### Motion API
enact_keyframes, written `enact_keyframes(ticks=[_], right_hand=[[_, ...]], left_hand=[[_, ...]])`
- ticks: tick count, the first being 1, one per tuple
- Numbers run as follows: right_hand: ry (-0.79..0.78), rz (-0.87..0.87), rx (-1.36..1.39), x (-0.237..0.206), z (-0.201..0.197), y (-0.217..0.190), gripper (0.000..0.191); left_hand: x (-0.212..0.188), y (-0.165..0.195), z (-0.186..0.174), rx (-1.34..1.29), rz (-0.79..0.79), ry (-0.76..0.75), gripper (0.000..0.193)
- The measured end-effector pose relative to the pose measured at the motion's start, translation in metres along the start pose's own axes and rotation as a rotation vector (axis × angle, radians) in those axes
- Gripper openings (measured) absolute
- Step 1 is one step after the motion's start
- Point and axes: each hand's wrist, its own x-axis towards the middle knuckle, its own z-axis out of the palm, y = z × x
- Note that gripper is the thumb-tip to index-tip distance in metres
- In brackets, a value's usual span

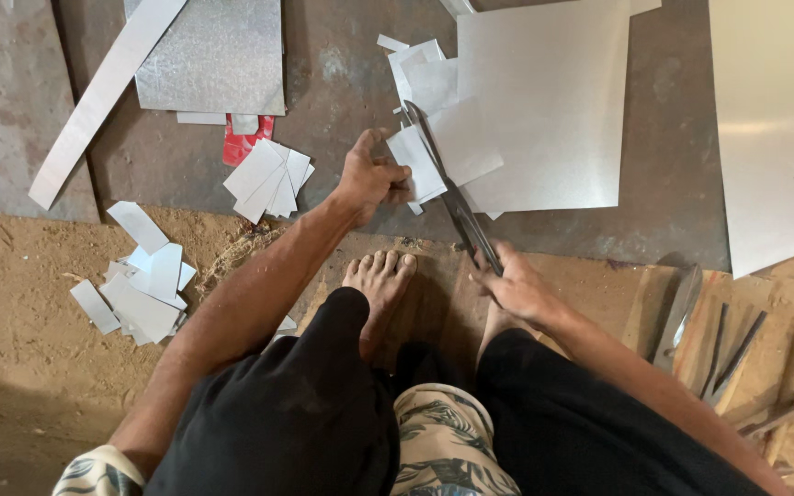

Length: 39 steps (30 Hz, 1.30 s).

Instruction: The person sits on the floor and uses tin snips to cut a large sheet of metal into smaller rectangular pieces. They repeatedly position the sheet, cut strips, and set the cut pieces aside on the floor.

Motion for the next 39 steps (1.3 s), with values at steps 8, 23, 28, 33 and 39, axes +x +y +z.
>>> enact_keyframes(ticks=[8, 23, 28, 33, 39], right_hand=[[0.049, -0.068, -0.392, 0.005, 0.007, -0.019, 0.049], [0.0, 0.125, 0.083, 0.008, -0.016, -0.007, 0.025], [-0.146, -0.007, 0.13, 0.009, -0.02, 0.009, 0.031], [-0.158, -0.16, 0.227, 0.004, -0.006, 0.009, 0.023], [-0.102, -0.195, 0.094, -0.005, 0.0, -0.009, 0.013]], left_hand=[[0.021, 0.01, -0.004, 0.092, -0.089, -0.009, 0.052], [0.026, 0.022, -0.064, -0.521, 0.179, 0.237, 0.03], [0.03, 0.001, -0.055, -0.595, 0.094, 0.309, 0.026], [0.025, -0.025, -0.036, -0.623, 0.081, 0.218, 0.026], [0.024, -0.039, -0.034, -0.654, 0.061, 0.196, 0.025]])
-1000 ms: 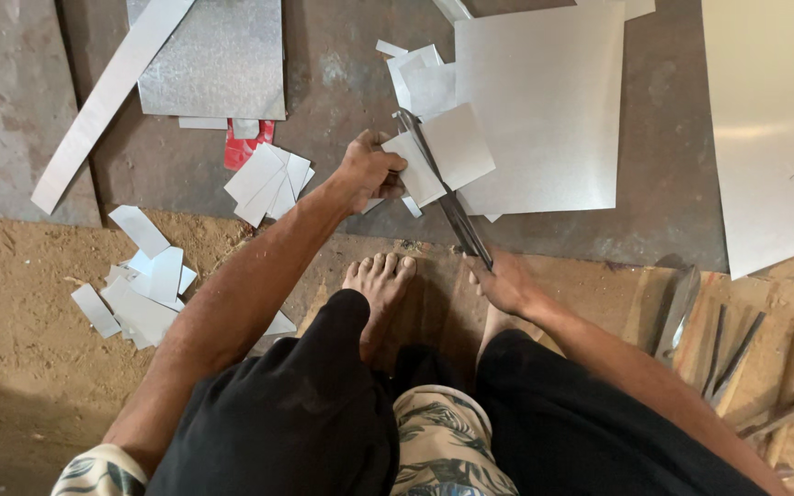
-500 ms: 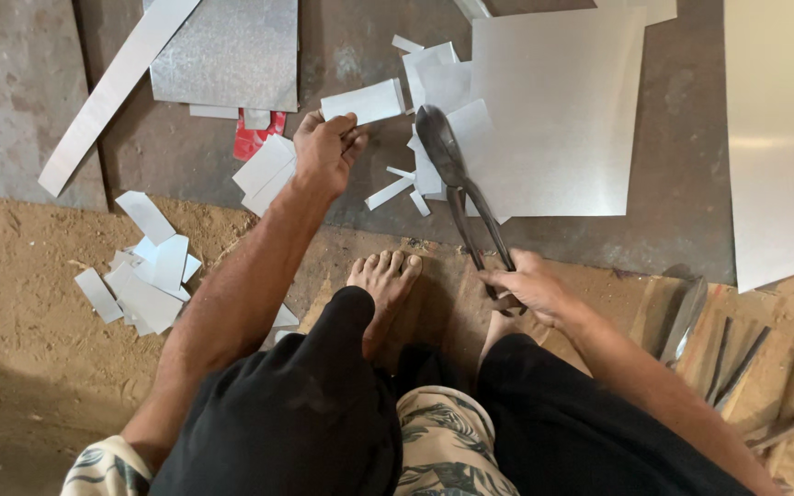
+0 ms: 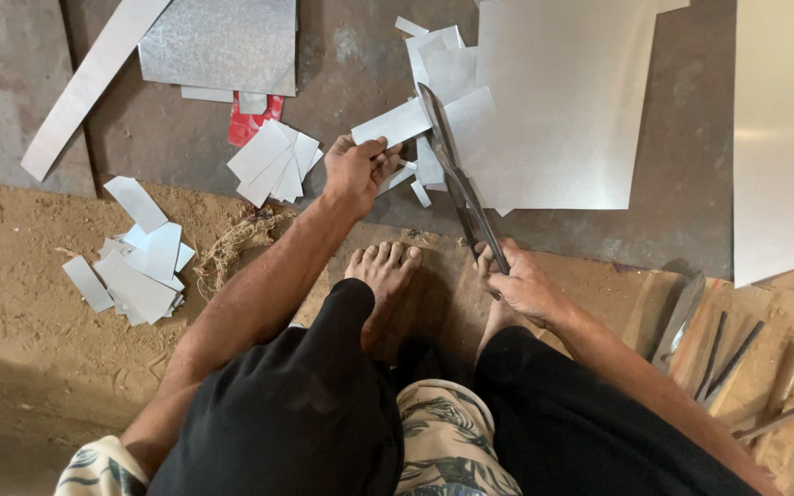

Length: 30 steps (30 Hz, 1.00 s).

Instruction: The person sits on the floor and uses tin snips to cut a large sheet of metal into smaller rectangular pieces. They repeatedly position the sheet, cut strips, and set the cut pieces aside on the floor.

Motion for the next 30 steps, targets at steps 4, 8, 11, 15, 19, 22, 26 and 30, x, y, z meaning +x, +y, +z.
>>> enact_keyframes(ticks=[4, 8, 11, 15, 19, 22, 26, 30], right_hand=[[0.016, 0.004, -0.108, -0.002, 0.006, -0.008, 0.011], [0.15, 0.169, -0.326, 0.004, 0.012, -0.012, 0.046], [0.106, 0.151, -0.368, 0.013, 0.01, -0.009, 0.035], [0.103, 0.076, -0.538, 0.025, 0.005, 0.012, 0.049], [0.148, 0.153, -0.709, 0.027, -0.001, 0.031, 0.053], [0.146, 0.187, -0.967, 0.007, -0.004, 0.032, 0.062], [0.015, 0.237, -1.28, -0.013, -0.001, 0.011, 0.077], [0.22, -0.013, -1.33, 0.019, -0.008, -0.031, 0.056]], left_hand=[[0.0, -0.002, -0.001, -0.017, 0.004, -0.04, 0.024], [-0.004, 0.0, 0.002, 0.016, 0.007, -0.039, 0.021], [-0.007, 0.003, 0.004, 0.032, 0.001, -0.015, 0.022], [-0.009, 0.003, 0.007, 0.059, -0.017, -0.001, 0.021], [-0.008, 0.012, 0.002, 0.078, -0.034, 0.057, 0.026], [-0.015, 0.044, -0.021, 0.091, 0.041, -0.146, 0.029], [-0.039, 0.095, -0.06, -0.116, 0.081, -0.501, 0.022], [-0.058, 0.118, -0.077, 0.164, 0.185, -0.396, 0.018]])
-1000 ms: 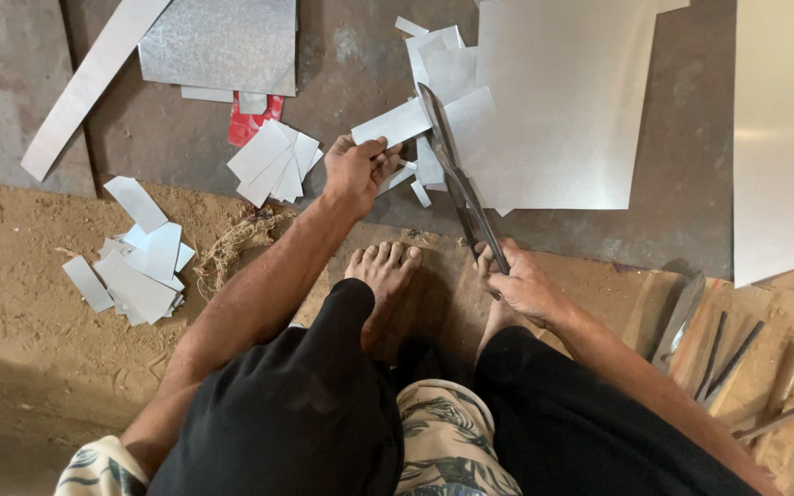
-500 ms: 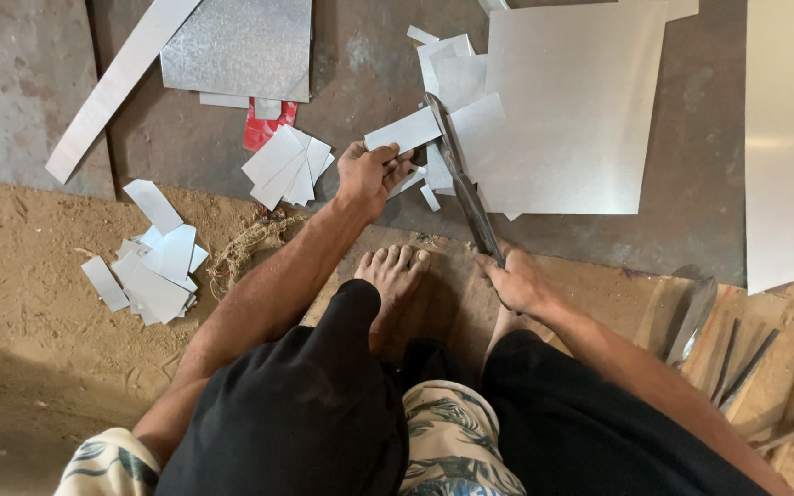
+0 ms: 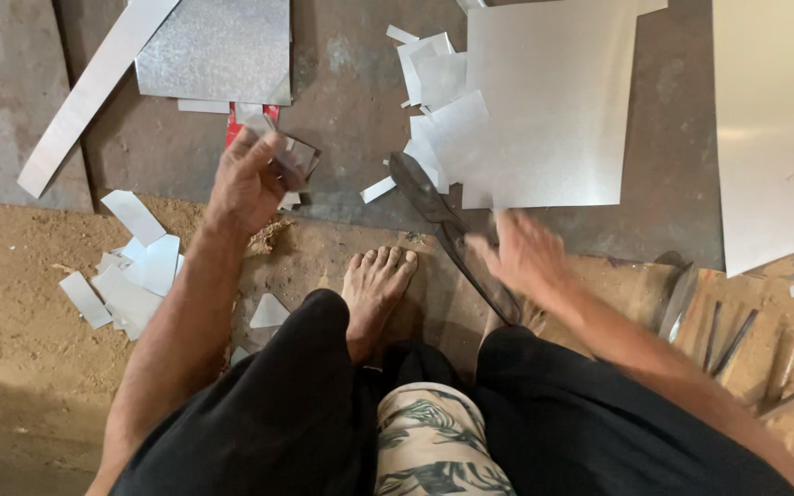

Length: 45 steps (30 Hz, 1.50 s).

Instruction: The person sits on the floor and uses tin snips to cut a large sheet of metal into smaller rectangular pieces. They repeatedly position the sheet, cut strips, and set the cut pieces aside on the floor.

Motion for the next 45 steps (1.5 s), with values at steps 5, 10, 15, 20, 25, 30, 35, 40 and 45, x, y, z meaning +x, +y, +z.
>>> enact_keyframes(ticks=[5, 10, 15, 20, 25, 30, 35, 40, 45], right_hand=[[0.384, 0.031, 0.12, 0.072, -0.036, -0.016, 0.093], [0.405, 0.089, 0.109, 0.099, -0.041, -0.023, 0.112], [0.346, 0.075, 0.465, 0.105, -0.049, 0.006, 0.057], [0.267, 0.085, 1.238, 0.074, -0.058, 0.034, 0.025], [0.362, -0.098, 1.322, 0.038, -0.077, 0.047, 0.036], [0.37, -0.082, 1.283, 0.007, -0.092, 0.043, 0.057], [0.361, -0.168, 1.155, -0.004, -0.1, 0.037, 0.027], [0.248, -0.232, 1.062, -0.008, -0.099, 0.032, 0.028], [0.279, -0.111, 0.886, -0.012, -0.106, 0.022, 0.037]], left_hand=[[-0.005, 0.0, -0.016, 0.579, -0.025, 0.251, 0.022], [-0.007, -0.014, -0.052, 0.676, 0.114, 0.235, 0.024], [-0.006, -0.013, -0.076, 1.043, 0.194, 0.379, 0.022], [-0.004, 0.003, -0.064, 1.344, 0.345, 0.467, 0.021], [0.004, 0.022, -0.003, 0.49, -0.004, 0.235, 0.023], [0.006, 0.024, 0.096, 0.888, -0.122, -0.127, 0.029], [0.008, -0.004, 0.181, 1.11, 0.141, -0.452, 0.038], [0.009, -0.028, 0.211, 1.116, 0.41, -0.607, 0.037], [0.002, -0.041, 0.219, 1.072, 0.033, -0.555, 0.034]])
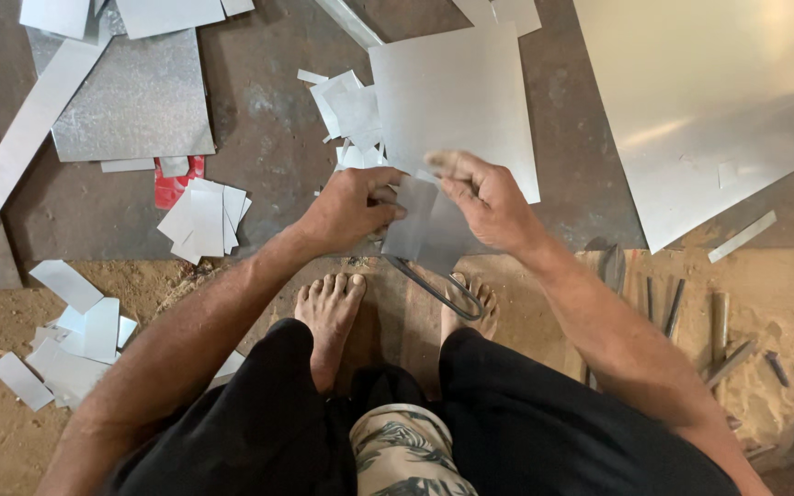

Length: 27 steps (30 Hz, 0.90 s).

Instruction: The person sits on the floor and uses tin snips to cut a large sheet of metal into smaller rectangular pieces. They repeatedly position the sheet, cut strips, and set the cut pieces aside on the floor.

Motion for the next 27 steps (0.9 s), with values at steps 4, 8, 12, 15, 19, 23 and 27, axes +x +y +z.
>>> enact_keyframes(ticks=[4, 8, 12, 15, 19, 23, 27], right_hand=[[0.225, -0.31, -0.52, -0.013, 0.012, -0.01, 0.076], [0.149, -0.185, -0.768, -0.027, 0.046, -0.005, 0.109], [0.17, -0.2, -0.789, -0.028, 0.059, 0.002, 0.12], [0.177, -0.228, -0.889, -0.028, 0.062, -0.001, 0.118], [-0.073, -0.078, -0.753, -0.033, 0.056, -0.004, 0.111], [0.033, -0.171, -0.842, -0.041, 0.051, -0.003, 0.111], [0.066, -0.163, -0.779, -0.044, 0.054, 0.002, 0.121]], left_hand=[[0.001, 0.004, 0.0, -0.083, -0.049, 0.14, 0.048], [0.0, 0.003, 0.008, 0.01, -0.009, 0.165, 0.05], [0.004, -0.018, 0.023, 0.259, 0.042, 0.213, 0.054], [0.008, -0.044, 0.035, 0.386, 0.283, 0.348, 0.057], [0.011, -0.066, 0.043, 0.551, 0.06, 0.147, 0.064], [0.007, -0.062, 0.046, 0.349, -0.029, 0.198, 0.062], [0.008, -0.056, 0.046, 0.386, -0.001, 0.165, 0.07]])
